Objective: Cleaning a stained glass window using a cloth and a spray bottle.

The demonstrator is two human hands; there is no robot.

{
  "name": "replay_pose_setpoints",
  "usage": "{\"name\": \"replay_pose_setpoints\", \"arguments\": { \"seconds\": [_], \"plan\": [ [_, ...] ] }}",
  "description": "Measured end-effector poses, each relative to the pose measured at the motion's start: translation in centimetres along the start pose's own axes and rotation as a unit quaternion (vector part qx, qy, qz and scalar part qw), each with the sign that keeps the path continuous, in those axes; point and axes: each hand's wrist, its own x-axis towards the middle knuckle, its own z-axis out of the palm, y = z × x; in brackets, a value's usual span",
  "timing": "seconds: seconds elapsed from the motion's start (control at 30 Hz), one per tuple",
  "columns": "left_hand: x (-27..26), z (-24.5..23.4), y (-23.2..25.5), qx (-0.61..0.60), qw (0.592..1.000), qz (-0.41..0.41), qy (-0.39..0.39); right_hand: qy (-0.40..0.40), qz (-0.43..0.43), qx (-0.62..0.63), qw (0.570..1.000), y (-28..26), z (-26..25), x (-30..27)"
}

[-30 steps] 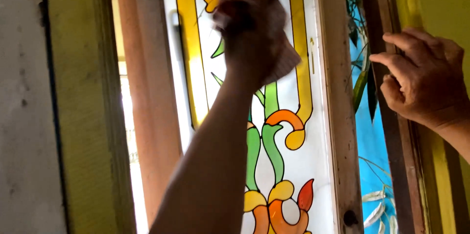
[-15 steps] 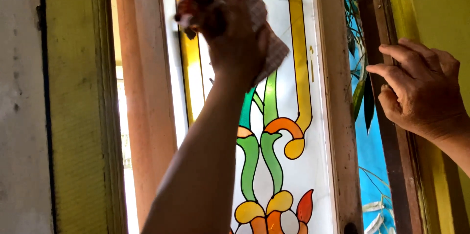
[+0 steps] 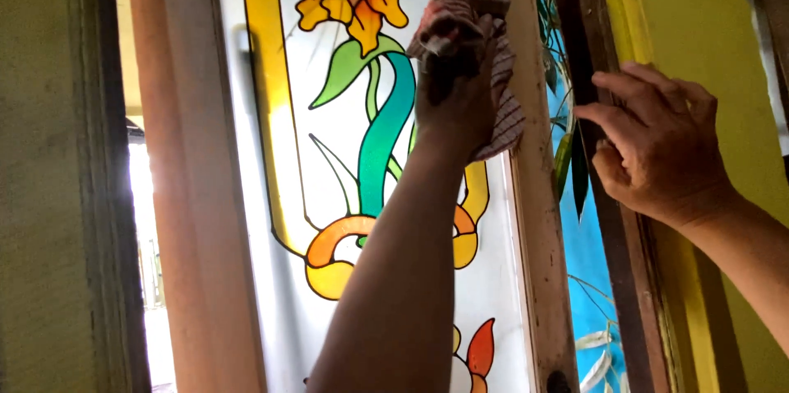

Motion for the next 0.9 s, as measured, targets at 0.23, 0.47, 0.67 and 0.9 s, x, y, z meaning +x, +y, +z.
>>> {"name": "replay_pose_setpoints", "arguments": {
  "seconds": [0.23,0.47,0.67,0.9],
  "plan": [
    [0.4,-5.2,-4.9,-0.017,1.0,-0.01,0.0,0.006,0.016,0.057,0.998,1.0,0.4,-0.4],
    [1.2,-7.4,-13.2,0.156,0.987,-0.034,0.023,0.005,0.001,0.002,1.0,1.3,0.5,-1.0],
    [0.7,-12.0,-11.4,0.135,0.982,-0.115,-0.064,0.008,-0.01,0.029,0.999,1.0,0.8,-1.5],
    [-1.8,-9.3,-10.1,0.188,0.977,-0.101,-0.024,0.005,-0.01,0.023,1.0,0.9,1.7,-2.1]
  ]
}}
